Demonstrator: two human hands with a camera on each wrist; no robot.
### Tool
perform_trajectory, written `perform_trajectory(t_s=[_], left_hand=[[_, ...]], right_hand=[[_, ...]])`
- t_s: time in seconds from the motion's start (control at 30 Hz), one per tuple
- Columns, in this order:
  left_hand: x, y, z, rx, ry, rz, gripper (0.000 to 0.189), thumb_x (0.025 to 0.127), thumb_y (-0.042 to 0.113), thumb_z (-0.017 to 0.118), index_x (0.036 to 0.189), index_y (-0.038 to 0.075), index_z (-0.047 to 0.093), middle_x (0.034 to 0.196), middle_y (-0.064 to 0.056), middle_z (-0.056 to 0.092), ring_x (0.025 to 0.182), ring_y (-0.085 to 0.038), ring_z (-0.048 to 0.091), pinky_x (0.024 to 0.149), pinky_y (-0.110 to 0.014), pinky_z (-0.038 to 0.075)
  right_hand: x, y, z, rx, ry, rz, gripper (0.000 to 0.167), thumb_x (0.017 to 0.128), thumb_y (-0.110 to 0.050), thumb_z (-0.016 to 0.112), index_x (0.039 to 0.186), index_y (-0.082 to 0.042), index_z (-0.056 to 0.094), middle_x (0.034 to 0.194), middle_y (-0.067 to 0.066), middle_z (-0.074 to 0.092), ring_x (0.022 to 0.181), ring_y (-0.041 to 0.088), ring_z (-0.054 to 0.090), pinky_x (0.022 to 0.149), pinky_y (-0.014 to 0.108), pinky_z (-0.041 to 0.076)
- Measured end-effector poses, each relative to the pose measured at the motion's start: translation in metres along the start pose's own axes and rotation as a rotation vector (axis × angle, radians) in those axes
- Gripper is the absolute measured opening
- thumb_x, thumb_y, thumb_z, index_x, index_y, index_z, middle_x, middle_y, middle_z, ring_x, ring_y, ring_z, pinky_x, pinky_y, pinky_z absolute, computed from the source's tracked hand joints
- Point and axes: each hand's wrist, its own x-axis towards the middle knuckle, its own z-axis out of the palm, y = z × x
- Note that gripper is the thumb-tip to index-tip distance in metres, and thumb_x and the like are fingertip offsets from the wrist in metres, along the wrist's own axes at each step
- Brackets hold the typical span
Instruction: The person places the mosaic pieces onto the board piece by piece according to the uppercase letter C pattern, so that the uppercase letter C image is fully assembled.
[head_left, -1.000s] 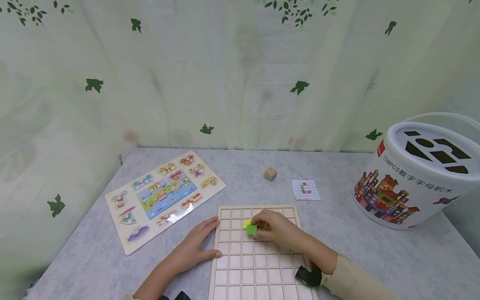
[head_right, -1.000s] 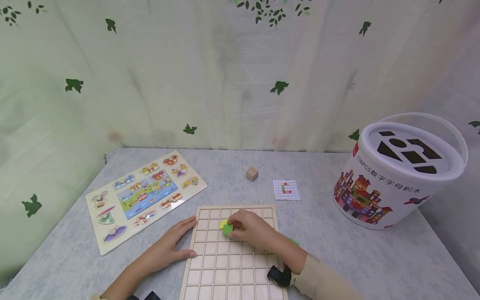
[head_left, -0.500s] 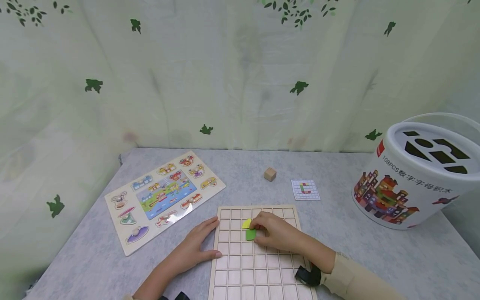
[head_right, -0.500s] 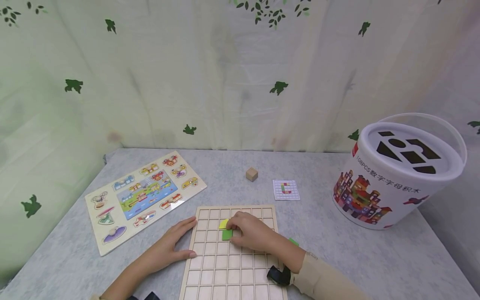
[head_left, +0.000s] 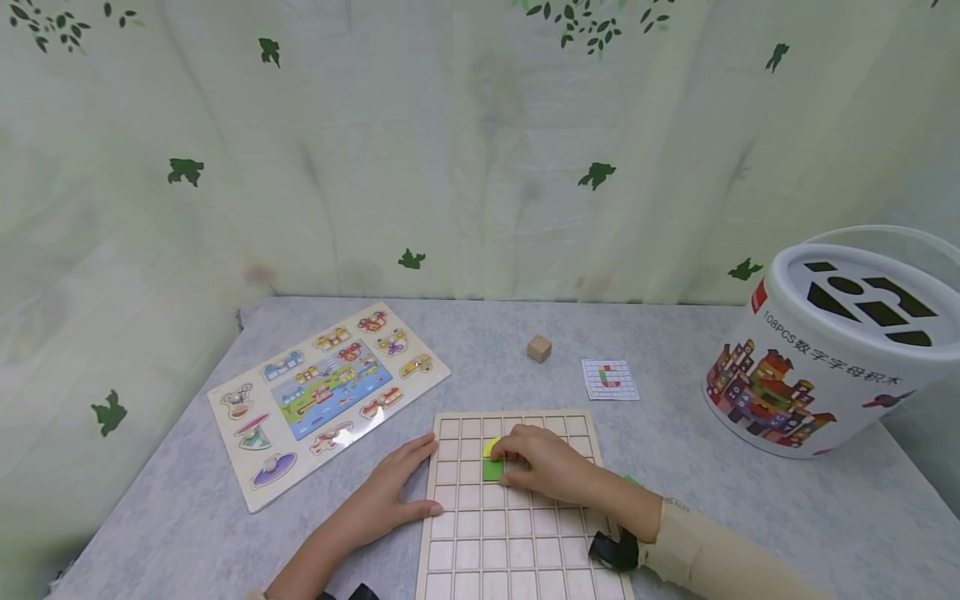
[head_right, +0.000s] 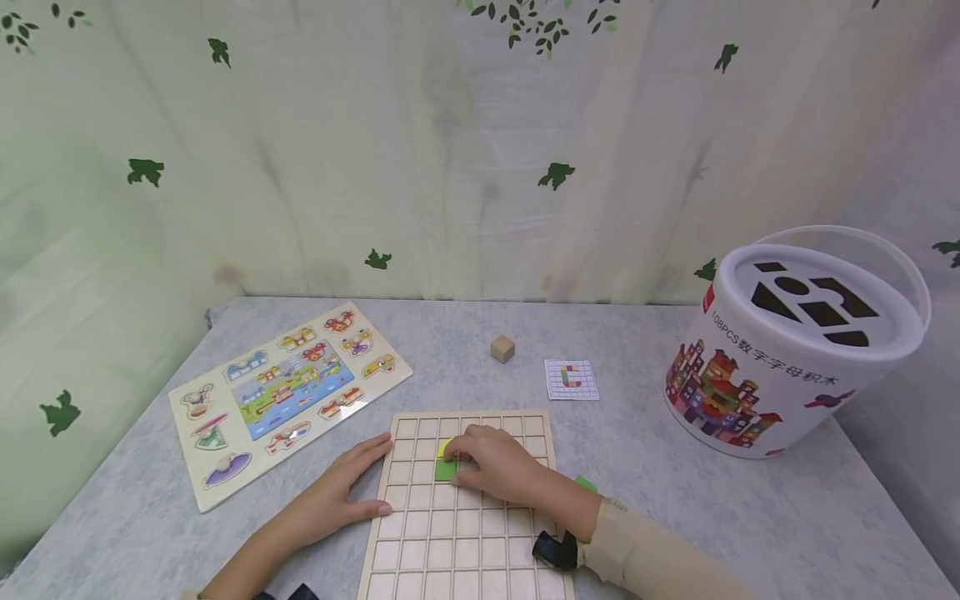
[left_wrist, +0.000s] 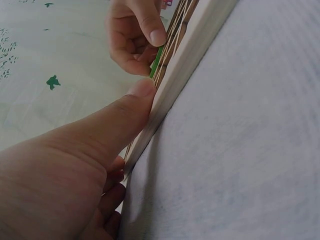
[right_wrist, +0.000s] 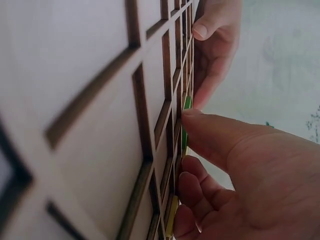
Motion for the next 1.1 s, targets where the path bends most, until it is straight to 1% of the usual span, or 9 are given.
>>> perform_trajectory(t_s=[0.17, 0.3, 0.4, 0.53, 0.63, 0.7, 0.8, 0.9, 1.1], left_hand=[[0.000, 0.000, 0.000, -0.005, -0.003, -0.004, 0.084, 0.075, 0.049, 0.065, 0.139, 0.005, 0.033, 0.144, -0.008, 0.027, 0.130, -0.032, 0.022, 0.100, -0.053, 0.023], [0.000, -0.001, 0.000, -0.004, -0.002, -0.005, 0.084, 0.075, 0.049, 0.065, 0.139, 0.005, 0.033, 0.144, -0.008, 0.027, 0.130, -0.032, 0.022, 0.099, -0.054, 0.022], [0.000, -0.001, 0.000, -0.005, -0.002, -0.003, 0.084, 0.075, 0.049, 0.065, 0.139, 0.005, 0.033, 0.144, -0.008, 0.027, 0.130, -0.032, 0.022, 0.100, -0.054, 0.022], [0.000, 0.000, 0.000, 0.001, -0.003, 0.001, 0.084, 0.075, 0.049, 0.064, 0.139, 0.004, 0.033, 0.144, -0.009, 0.027, 0.129, -0.032, 0.023, 0.099, -0.054, 0.023], [0.001, 0.000, 0.000, 0.008, -0.003, 0.004, 0.084, 0.075, 0.050, 0.064, 0.139, 0.004, 0.033, 0.143, -0.008, 0.028, 0.129, -0.032, 0.023, 0.099, -0.054, 0.023], [0.001, 0.000, -0.001, 0.009, -0.003, 0.003, 0.084, 0.075, 0.050, 0.064, 0.139, 0.005, 0.033, 0.144, -0.008, 0.027, 0.129, -0.032, 0.023, 0.099, -0.053, 0.023], [0.001, -0.001, -0.001, 0.006, -0.005, -0.001, 0.084, 0.075, 0.050, 0.064, 0.139, 0.005, 0.033, 0.144, -0.007, 0.027, 0.130, -0.032, 0.023, 0.100, -0.053, 0.023], [0.001, -0.001, 0.000, 0.000, -0.007, -0.004, 0.084, 0.075, 0.050, 0.064, 0.139, 0.005, 0.033, 0.144, -0.007, 0.027, 0.130, -0.032, 0.022, 0.099, -0.053, 0.023], [0.001, -0.002, 0.001, -0.007, -0.011, -0.016, 0.085, 0.074, 0.050, 0.065, 0.139, 0.006, 0.033, 0.144, -0.006, 0.026, 0.130, -0.030, 0.022, 0.100, -0.052, 0.023]], right_hand=[[0.000, 0.001, 0.000, 0.012, -0.015, 0.016, 0.026, 0.082, -0.026, 0.067, 0.106, -0.018, 0.062, 0.087, -0.012, 0.050, 0.076, 0.004, 0.045, 0.067, 0.020, 0.040], [-0.004, 0.001, -0.003, 0.131, -0.032, 0.056, 0.032, 0.081, -0.026, 0.068, 0.110, -0.017, 0.059, 0.093, -0.010, 0.051, 0.083, 0.007, 0.047, 0.073, 0.022, 0.042], [-0.008, -0.002, -0.008, 0.243, -0.023, 0.086, 0.037, 0.082, -0.026, 0.067, 0.115, -0.015, 0.056, 0.099, -0.006, 0.053, 0.089, 0.012, 0.049, 0.078, 0.027, 0.043], [-0.019, -0.008, -0.021, 0.292, 0.026, 0.087, 0.044, 0.082, -0.027, 0.067, 0.122, -0.014, 0.053, 0.111, -0.002, 0.054, 0.097, 0.017, 0.050, 0.083, 0.036, 0.043], [-0.032, -0.009, -0.032, 0.285, 0.076, 0.067, 0.046, 0.082, -0.025, 0.067, 0.124, -0.014, 0.052, 0.117, -0.002, 0.052, 0.101, 0.019, 0.050, 0.085, 0.039, 0.043], [-0.042, -0.007, -0.039, 0.276, 0.104, 0.051, 0.046, 0.082, -0.023, 0.067, 0.124, -0.014, 0.051, 0.118, -0.003, 0.052, 0.101, 0.021, 0.050, 0.085, 0.040, 0.043], [-0.060, -0.001, -0.048, 0.247, 0.139, 0.061, 0.047, 0.081, -0.026, 0.067, 0.124, -0.016, 0.051, 0.119, -0.004, 0.051, 0.101, 0.022, 0.050, 0.084, 0.039, 0.044], [-0.078, 0.006, -0.054, 0.219, 0.158, 0.114, 0.047, 0.081, -0.028, 0.067, 0.124, -0.016, 0.052, 0.118, -0.003, 0.051, 0.101, 0.022, 0.050, 0.082, 0.040, 0.045], [-0.106, 0.024, -0.056, 0.203, 0.157, 0.256, 0.044, 0.080, -0.024, 0.069, 0.119, -0.011, 0.054, 0.116, 0.000, 0.054, 0.099, 0.021, 0.051, 0.080, 0.036, 0.046]])
